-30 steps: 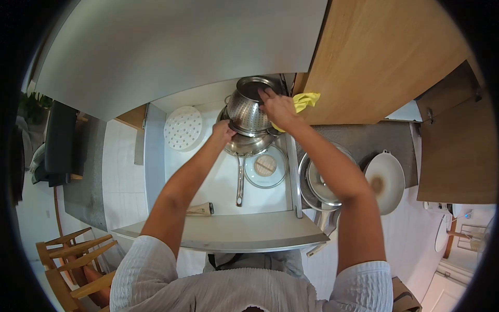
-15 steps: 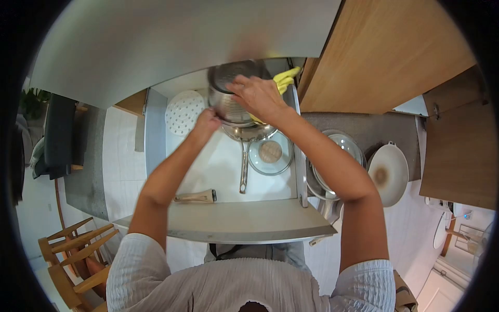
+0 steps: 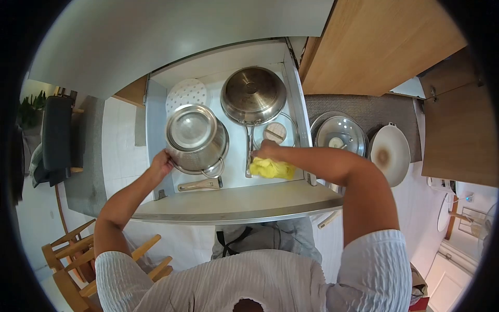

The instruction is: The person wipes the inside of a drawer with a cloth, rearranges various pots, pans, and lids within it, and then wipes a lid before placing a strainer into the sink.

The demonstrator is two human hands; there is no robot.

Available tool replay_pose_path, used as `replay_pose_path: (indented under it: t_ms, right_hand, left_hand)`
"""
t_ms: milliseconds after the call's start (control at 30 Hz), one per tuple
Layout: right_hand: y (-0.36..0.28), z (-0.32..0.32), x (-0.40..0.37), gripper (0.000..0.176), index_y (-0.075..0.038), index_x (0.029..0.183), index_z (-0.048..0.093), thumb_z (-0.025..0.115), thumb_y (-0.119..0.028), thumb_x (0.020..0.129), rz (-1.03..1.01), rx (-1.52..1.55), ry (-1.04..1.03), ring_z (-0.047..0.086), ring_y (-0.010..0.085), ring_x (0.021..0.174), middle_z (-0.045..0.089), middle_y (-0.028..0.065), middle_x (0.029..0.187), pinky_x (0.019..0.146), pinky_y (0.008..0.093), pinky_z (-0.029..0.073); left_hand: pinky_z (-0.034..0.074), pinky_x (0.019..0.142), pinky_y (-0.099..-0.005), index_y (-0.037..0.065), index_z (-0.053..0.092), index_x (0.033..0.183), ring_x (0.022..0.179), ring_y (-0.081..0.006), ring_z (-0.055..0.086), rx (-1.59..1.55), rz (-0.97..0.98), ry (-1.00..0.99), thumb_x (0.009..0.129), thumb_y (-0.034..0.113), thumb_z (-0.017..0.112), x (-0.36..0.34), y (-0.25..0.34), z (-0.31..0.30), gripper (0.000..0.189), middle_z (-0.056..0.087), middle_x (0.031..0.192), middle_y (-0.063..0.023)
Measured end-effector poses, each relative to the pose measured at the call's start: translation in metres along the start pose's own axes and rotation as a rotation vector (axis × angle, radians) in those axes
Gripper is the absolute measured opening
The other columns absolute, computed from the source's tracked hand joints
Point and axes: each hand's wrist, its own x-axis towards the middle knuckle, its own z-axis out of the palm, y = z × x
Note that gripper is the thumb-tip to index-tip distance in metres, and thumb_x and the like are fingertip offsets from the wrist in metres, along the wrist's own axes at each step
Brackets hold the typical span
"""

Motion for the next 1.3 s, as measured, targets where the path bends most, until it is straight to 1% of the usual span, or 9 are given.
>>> replay_pose_path:
  t_ms: [100, 500, 567, 667, 933, 1100, 1167, 1233, 1300]
  right_hand:
    - [-0.018, 0.010, 0.006, 0.058, 0.005, 0.087, 0.062, 0.062, -0.051, 0.071, 0.057, -0.113, -0.009, 0.059, 0.0290, 0.092, 0.061, 0.0192, 0.093, 0.075, 0.0395, 0.047]
    - [-0.037, 0.031, 0.003, 0.047, -0.002, 0.086, 0.064, 0.063, -0.043, 0.064, 0.155, -0.088, 0.276, 0.060, 0.0257, 0.087, 0.063, 0.0135, 0.088, 0.074, 0.0346, 0.048]
    - [-0.035, 0.031, 0.000, 0.049, -0.002, 0.086, 0.064, 0.063, -0.045, 0.062, 0.170, -0.057, 0.306, 0.061, 0.0257, 0.085, 0.063, 0.0136, 0.087, 0.073, 0.0339, 0.048]
    - [-0.032, 0.020, -0.005, 0.052, -0.001, 0.084, 0.064, 0.066, -0.046, 0.059, 0.185, -0.031, 0.288, 0.061, 0.0250, 0.082, 0.063, 0.0140, 0.087, 0.072, 0.0335, 0.048]
    - [-0.037, -0.022, -0.023, 0.032, 0.004, 0.071, 0.059, 0.072, -0.023, 0.058, 0.099, 0.588, 0.287, 0.060, 0.0186, 0.061, 0.062, 0.0134, 0.070, 0.056, 0.0293, 0.048]
    - [-0.060, -0.083, -0.052, 0.018, 0.007, 0.072, 0.058, 0.066, -0.007, 0.066, -0.132, 1.005, 0.053, 0.060, 0.0196, 0.055, 0.061, 0.0134, 0.068, 0.047, 0.0320, 0.048]
    - [-0.075, -0.112, -0.067, 0.018, 0.008, 0.077, 0.058, 0.066, -0.006, 0.068, -0.085, 1.047, 0.013, 0.061, 0.0210, 0.058, 0.061, 0.0146, 0.069, 0.048, 0.0343, 0.049]
    - [-0.080, -0.134, -0.066, 0.013, 0.000, 0.079, 0.062, 0.062, -0.012, 0.075, -0.063, 1.039, -0.002, 0.060, 0.0183, 0.059, 0.062, 0.0096, 0.073, 0.051, 0.0305, 0.050]
    - [-0.081, -0.150, -0.061, 0.014, -0.001, 0.081, 0.062, 0.059, -0.014, 0.077, -0.108, 1.090, -0.078, 0.060, 0.0167, 0.059, 0.062, 0.0084, 0.073, 0.050, 0.0300, 0.050]
  left_hand:
    - [0.044, 0.060, -0.0278, 0.004, 0.051, 0.071, 0.061, -0.0156, 0.046, 0.086, 0.057, -0.074, 0.080, 0.001, 0.037, 0.023, -0.027, -0.025, 0.016, 0.049, 0.070, -0.0028]
    - [0.045, 0.056, -0.0244, 0.005, 0.051, 0.086, 0.063, -0.0113, 0.050, 0.124, 0.044, 0.033, 0.086, 0.010, 0.040, 0.031, -0.053, -0.032, 0.012, 0.053, 0.075, -0.0023]
    - [0.049, 0.062, -0.0262, 0.004, 0.051, 0.094, 0.072, -0.0133, 0.052, 0.105, 0.020, -0.007, 0.085, 0.004, 0.036, 0.046, -0.056, -0.040, 0.017, 0.053, 0.087, -0.0049]
    - [0.049, 0.054, -0.0318, 0.003, 0.053, 0.091, 0.063, -0.0157, 0.053, 0.210, -0.039, 0.031, 0.085, 0.005, 0.040, 0.037, -0.051, -0.033, 0.015, 0.056, 0.083, -0.0071]
    - [0.046, 0.043, -0.0344, 0.001, 0.054, 0.080, 0.054, -0.0183, 0.054, 0.323, -0.030, 0.101, 0.082, 0.006, 0.044, 0.056, -0.052, -0.048, 0.011, 0.054, 0.067, -0.0087]
    - [0.044, 0.041, -0.0331, -0.002, 0.052, 0.079, 0.052, -0.0218, 0.053, 0.366, -0.080, 0.141, 0.080, 0.003, 0.045, 0.049, -0.028, -0.053, 0.009, 0.054, 0.069, -0.0120]
    - [0.047, 0.053, -0.0326, -0.005, 0.052, 0.087, 0.061, -0.0234, 0.055, 0.607, 0.165, 0.417, 0.077, -0.001, 0.045, 0.005, 0.000, -0.026, 0.012, 0.053, 0.072, -0.0136]
    - [0.046, 0.066, -0.0301, -0.003, 0.052, 0.095, 0.071, -0.0212, 0.055, 0.873, 0.920, 0.459, 0.078, -0.002, 0.046, -0.026, 0.004, 0.006, 0.018, 0.054, 0.080, -0.0124]
    - [0.043, 0.076, -0.0279, 0.000, 0.053, 0.100, 0.083, -0.0183, 0.054, 0.741, 1.216, -0.006, 0.081, 0.000, 0.046, -0.093, 0.017, 0.071, 0.020, 0.055, 0.092, -0.0103]
